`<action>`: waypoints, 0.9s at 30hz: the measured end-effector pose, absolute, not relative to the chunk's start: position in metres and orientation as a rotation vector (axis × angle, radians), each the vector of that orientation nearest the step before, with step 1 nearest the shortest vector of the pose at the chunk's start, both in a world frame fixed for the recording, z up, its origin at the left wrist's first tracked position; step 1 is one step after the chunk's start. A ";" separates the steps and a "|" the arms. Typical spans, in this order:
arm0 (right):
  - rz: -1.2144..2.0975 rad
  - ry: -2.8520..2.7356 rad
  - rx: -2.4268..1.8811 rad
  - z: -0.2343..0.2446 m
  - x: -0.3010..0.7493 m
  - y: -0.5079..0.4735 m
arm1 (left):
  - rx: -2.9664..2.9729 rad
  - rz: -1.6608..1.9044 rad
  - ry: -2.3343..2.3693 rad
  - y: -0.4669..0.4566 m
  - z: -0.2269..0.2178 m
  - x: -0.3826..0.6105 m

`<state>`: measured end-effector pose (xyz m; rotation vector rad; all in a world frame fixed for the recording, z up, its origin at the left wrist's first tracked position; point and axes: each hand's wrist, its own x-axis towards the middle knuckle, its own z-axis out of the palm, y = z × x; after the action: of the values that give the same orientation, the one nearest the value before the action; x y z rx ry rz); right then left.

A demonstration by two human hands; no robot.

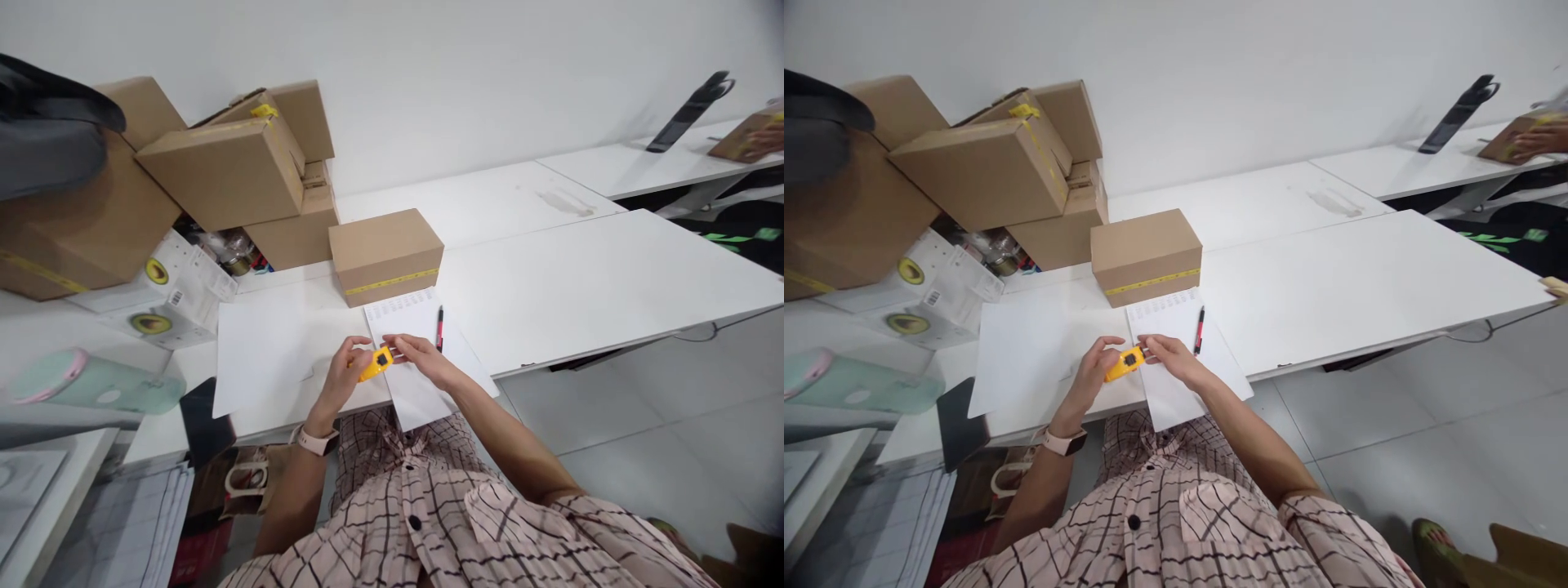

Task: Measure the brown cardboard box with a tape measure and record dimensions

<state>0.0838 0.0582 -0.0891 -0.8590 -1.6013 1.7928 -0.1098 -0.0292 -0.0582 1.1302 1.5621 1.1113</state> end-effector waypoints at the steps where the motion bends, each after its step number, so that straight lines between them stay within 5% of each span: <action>1: 1.880 -1.537 -0.836 -0.088 0.081 0.056 | 1.136 1.093 1.547 -0.030 -0.055 -0.103; 8: 2.015 -1.455 -0.822 -0.081 0.096 0.063 | 1.127 1.031 1.526 -0.024 -0.052 -0.103; 16: 1.329 -1.298 -0.918 -0.029 0.131 0.210 | 1.104 1.405 1.555 0.047 -0.009 -0.185; 27: 0.978 -1.312 -1.265 -0.019 0.086 0.328 | 0.819 1.395 1.661 0.161 0.029 -0.253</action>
<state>0.0856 0.3275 -0.0187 -1.2649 -1.3117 0.9778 -0.2534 0.1609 0.0290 0.8194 1.6607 1.3946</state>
